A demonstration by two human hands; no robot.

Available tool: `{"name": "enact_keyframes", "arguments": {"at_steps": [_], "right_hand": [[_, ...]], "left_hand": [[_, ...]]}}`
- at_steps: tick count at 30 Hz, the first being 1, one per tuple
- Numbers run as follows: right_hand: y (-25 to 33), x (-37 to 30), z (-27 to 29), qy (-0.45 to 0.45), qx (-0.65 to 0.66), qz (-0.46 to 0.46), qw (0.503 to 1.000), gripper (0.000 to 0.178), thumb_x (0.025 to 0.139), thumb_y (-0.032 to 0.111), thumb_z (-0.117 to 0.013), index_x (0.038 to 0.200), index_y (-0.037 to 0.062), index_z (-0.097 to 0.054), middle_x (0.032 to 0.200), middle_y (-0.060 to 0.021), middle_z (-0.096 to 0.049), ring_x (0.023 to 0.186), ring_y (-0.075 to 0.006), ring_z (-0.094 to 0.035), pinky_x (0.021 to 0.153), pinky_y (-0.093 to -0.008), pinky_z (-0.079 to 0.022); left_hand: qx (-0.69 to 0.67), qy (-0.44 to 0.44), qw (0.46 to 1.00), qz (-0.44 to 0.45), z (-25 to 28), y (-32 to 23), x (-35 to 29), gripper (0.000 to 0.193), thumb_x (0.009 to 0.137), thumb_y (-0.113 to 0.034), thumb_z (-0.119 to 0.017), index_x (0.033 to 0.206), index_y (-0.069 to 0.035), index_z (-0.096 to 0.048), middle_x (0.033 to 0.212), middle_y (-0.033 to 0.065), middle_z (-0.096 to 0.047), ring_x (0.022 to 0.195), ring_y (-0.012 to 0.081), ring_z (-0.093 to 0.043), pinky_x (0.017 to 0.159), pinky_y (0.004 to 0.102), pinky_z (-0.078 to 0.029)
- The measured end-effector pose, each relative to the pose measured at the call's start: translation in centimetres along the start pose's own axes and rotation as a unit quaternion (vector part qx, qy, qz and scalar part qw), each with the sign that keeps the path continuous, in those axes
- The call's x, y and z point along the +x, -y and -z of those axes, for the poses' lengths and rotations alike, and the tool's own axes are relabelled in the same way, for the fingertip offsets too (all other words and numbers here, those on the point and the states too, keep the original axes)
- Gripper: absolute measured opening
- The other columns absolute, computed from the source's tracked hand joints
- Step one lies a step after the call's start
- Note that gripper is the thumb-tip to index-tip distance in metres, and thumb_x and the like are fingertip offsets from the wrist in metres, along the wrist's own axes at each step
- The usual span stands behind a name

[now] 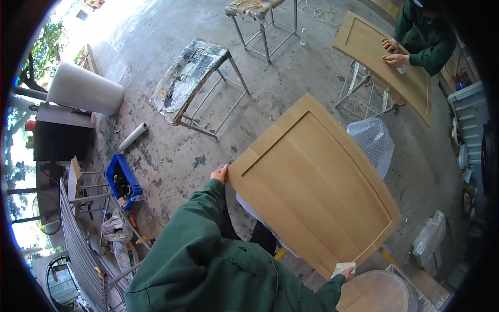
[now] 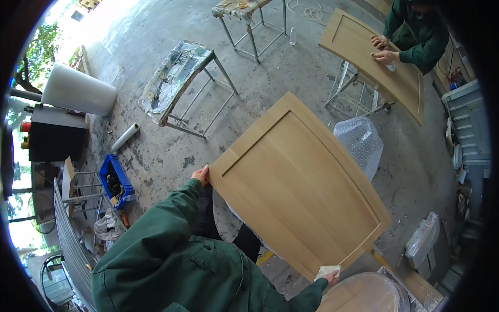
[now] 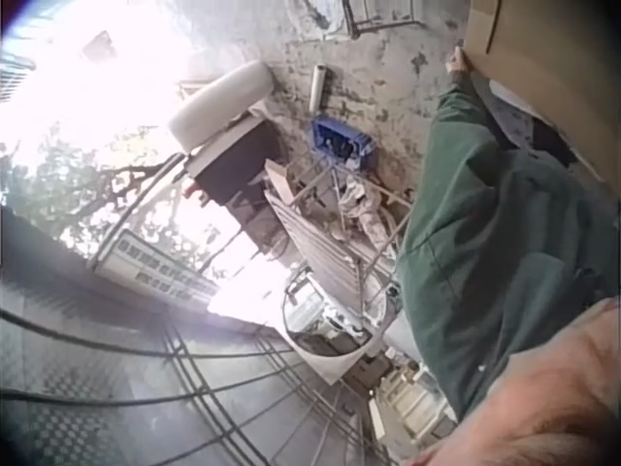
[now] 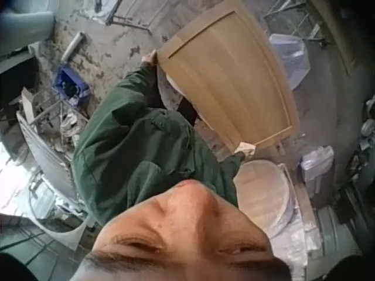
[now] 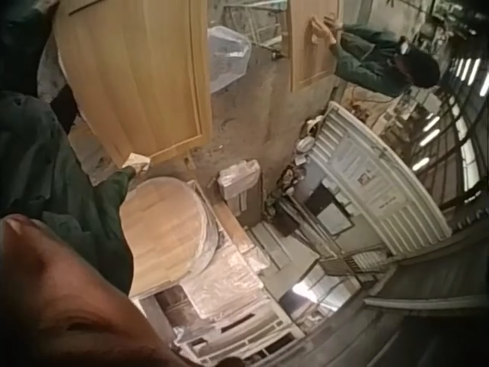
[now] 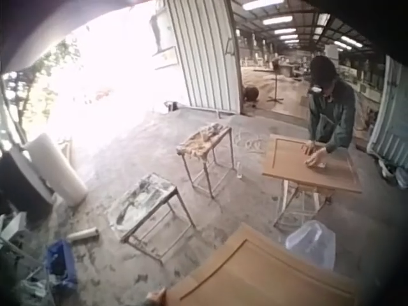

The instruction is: The recorder cleans wooden furniture panels using a cloth and liquid, inspects the edges, and moves panels within a workshop environment.

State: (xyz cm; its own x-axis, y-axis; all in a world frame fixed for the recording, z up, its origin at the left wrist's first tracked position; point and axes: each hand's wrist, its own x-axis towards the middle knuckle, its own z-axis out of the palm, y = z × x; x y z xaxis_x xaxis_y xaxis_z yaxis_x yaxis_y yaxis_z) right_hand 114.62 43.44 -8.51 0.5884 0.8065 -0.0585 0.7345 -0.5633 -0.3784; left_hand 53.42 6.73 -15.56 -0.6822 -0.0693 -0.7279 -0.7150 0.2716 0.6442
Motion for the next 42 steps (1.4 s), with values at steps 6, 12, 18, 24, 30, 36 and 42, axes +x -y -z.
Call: {"name": "enact_keyframes", "arguments": {"at_steps": [6, 12, 18, 24, 30, 36, 42], "right_hand": [[9.8, -13.7, -1.9, 0.038, 0.16, 0.122, 0.979, 0.048, 0.081, 0.04, -0.059, 0.103, -0.0019, -0.057, 0.104, -0.0179, -0.058, 0.09, -0.0284, -0.057, 0.081, -0.0364, -0.045], [24.7, -40.5, -7.5, 0.165, 0.23, 0.13, 0.95, 0.046, 0.07, 0.038, -0.068, 0.095, -0.0004, -0.058, 0.092, -0.0146, -0.06, 0.079, -0.025, -0.059, 0.068, -0.0356, -0.05], [42.1, -68.9, -5.9, 0.465, 0.296, 0.467, 0.691, 0.034, 0.079, 0.016, -0.061, 0.112, 0.0087, -0.057, 0.092, -0.01, -0.053, 0.087, -0.0234, -0.053, 0.074, -0.0333, -0.043], [50.0, -79.5, -3.0, 0.473, 0.254, 0.626, 0.565, 0.05, 0.074, 0.01, -0.058, 0.122, 0.0038, -0.045, 0.104, -0.0161, -0.05, 0.098, -0.0351, -0.049, 0.082, -0.0388, -0.042], [57.1, -78.2, -5.1, 0.569, 0.274, 0.607, 0.482, 0.058, 0.072, 0.006, -0.059, 0.127, 0.0033, -0.04, 0.112, -0.0169, -0.049, 0.104, -0.0319, -0.05, 0.089, -0.0353, -0.04], [65.6, -73.6, -9.8, 0.644, 0.2, 0.532, 0.512, 0.053, 0.076, 0.014, -0.063, 0.124, 0.0032, -0.044, 0.107, -0.0136, -0.053, 0.096, -0.0224, -0.055, 0.079, -0.0307, -0.045], [82.1, -62.0, -21.1, 0.607, 0.148, 0.505, 0.596, 0.019, 0.079, 0.013, -0.061, 0.094, 0.0021, -0.062, 0.08, -0.0041, -0.062, 0.075, -0.0103, -0.057, 0.068, -0.0255, -0.046]], "left_hand": [[0.052, 0.243, 0.954, 0.167, 2.2, -1.7, 2.2, 0.047, 0.083, -0.056, -0.045, 0.105, -0.016, -0.057, 0.098, 0.0009, -0.059, 0.074, 0.016, -0.055, 0.061, 0.0317, -0.04], [0.219, 0.404, 0.888, -0.028, 7.1, -13.6, 2.0, 0.063, 0.081, -0.056, -0.05, 0.124, -0.011, -0.048, 0.111, 0.005, -0.058, 0.098, 0.0171, -0.055, 0.082, 0.0289, -0.042], [-0.04, 0.462, 0.879, 0.11, 15.5, -28.5, 0.3, 0.076, 0.08, -0.053, -0.054, 0.14, -0.027, -0.015, 0.139, 0.0045, -0.03, 0.121, 0.0257, -0.038, 0.093, 0.0509, -0.031], [-0.244, 0.384, 0.889, -0.055, 17.7, -36.8, 2.9, 0.066, 0.082, -0.024, -0.062, 0.134, -0.006, -0.025, 0.123, 0.0101, -0.043, 0.112, 0.0212, -0.043, 0.094, 0.0336, -0.036], [-0.226, 0.431, 0.87, -0.074, 16.0, -41.9, 5.0, 0.061, 0.08, -0.013, -0.064, 0.13, -0.006, -0.031, 0.114, 0.0079, -0.05, 0.105, 0.0188, -0.05, 0.089, 0.0318, -0.041], [-0.223, 0.298, 0.927, -0.051, 8.2, -46.4, 10.4, 0.043, 0.077, -0.012, -0.066, 0.114, 0.002, -0.049, 0.097, 0.0097, -0.059, 0.083, 0.0179, -0.059, 0.073, 0.0284, -0.048], [-0.18, 0.142, 0.969, -0.096, -0.3, -51.1, 20.5, 0.029, 0.073, -0.008, -0.067, 0.099, 0.001, -0.059, 0.082, 0.0079, -0.062, 0.067, 0.0163, -0.059, 0.064, 0.0282, -0.049]]}}
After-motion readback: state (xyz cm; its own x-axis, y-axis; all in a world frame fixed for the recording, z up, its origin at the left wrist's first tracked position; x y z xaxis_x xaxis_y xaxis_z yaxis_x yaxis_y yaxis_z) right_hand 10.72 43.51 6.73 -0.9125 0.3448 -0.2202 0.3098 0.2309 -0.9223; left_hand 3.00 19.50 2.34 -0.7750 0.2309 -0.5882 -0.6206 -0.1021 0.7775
